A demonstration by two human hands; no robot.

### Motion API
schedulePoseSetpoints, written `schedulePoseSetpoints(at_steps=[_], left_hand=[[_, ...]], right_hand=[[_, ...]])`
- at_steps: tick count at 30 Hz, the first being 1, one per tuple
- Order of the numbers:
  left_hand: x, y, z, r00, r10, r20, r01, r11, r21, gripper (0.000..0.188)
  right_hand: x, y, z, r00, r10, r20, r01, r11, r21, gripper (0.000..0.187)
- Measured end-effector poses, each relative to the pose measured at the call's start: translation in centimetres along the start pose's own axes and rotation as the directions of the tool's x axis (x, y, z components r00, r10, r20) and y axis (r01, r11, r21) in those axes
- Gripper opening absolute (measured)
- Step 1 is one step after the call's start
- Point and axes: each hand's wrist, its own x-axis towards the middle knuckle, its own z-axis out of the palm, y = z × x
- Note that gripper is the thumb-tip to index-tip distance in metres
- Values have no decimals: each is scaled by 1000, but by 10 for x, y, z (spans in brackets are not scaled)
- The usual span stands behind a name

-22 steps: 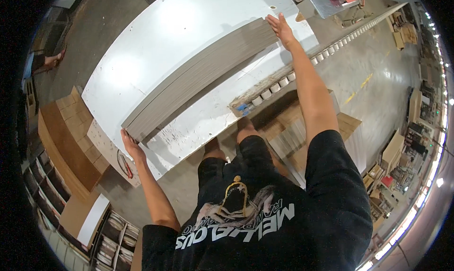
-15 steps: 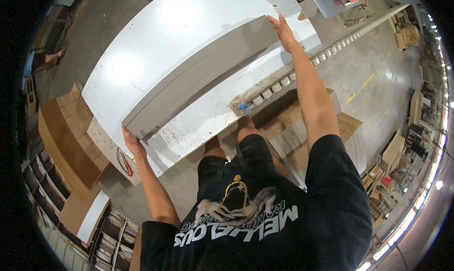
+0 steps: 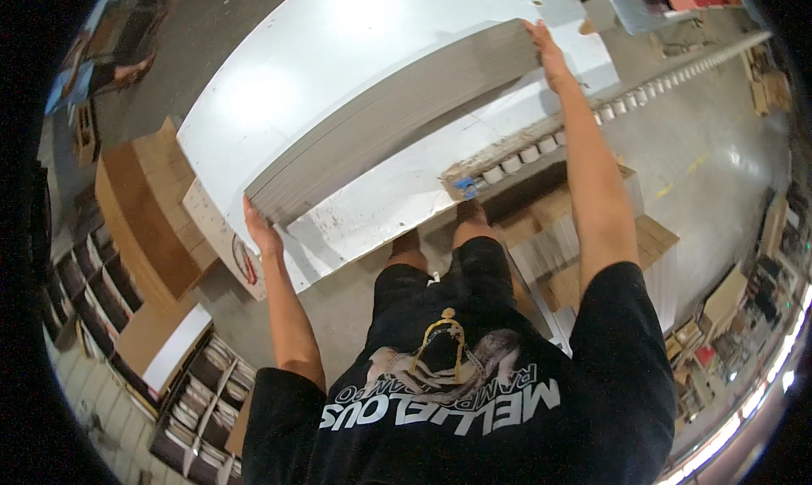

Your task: The person feeds wooden strips along an edge banding machine track and then stacks and aligns the wooden strips on a table by hand.

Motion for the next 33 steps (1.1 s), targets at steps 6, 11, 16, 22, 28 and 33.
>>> schedulePoseSetpoints(at_steps=[6,11,16,22,28,33], left_hand=[[-2,-5,-1,996,69,-59,-57,983,175,66],[2,21,-2,989,111,101,-146,868,474,81],[-1,61,-30,946,87,313,-316,475,821,133],[25,71,-33,826,11,564,-549,246,799,156],[50,54,-46,790,-74,609,-549,356,756,151],[57,51,-47,676,69,734,-721,271,638,146]], right_hand=[[3,6,-5,1000,0,27,-1,1000,17,78],[14,29,-33,982,-121,-148,116,992,-39,74],[-50,-6,9,855,-342,-391,291,939,-184,58],[-217,-33,89,925,-316,-213,288,946,-152,34],[-379,2,132,940,-176,-291,93,956,-278,28],[-467,67,174,883,-49,-466,-17,991,-136,25]])
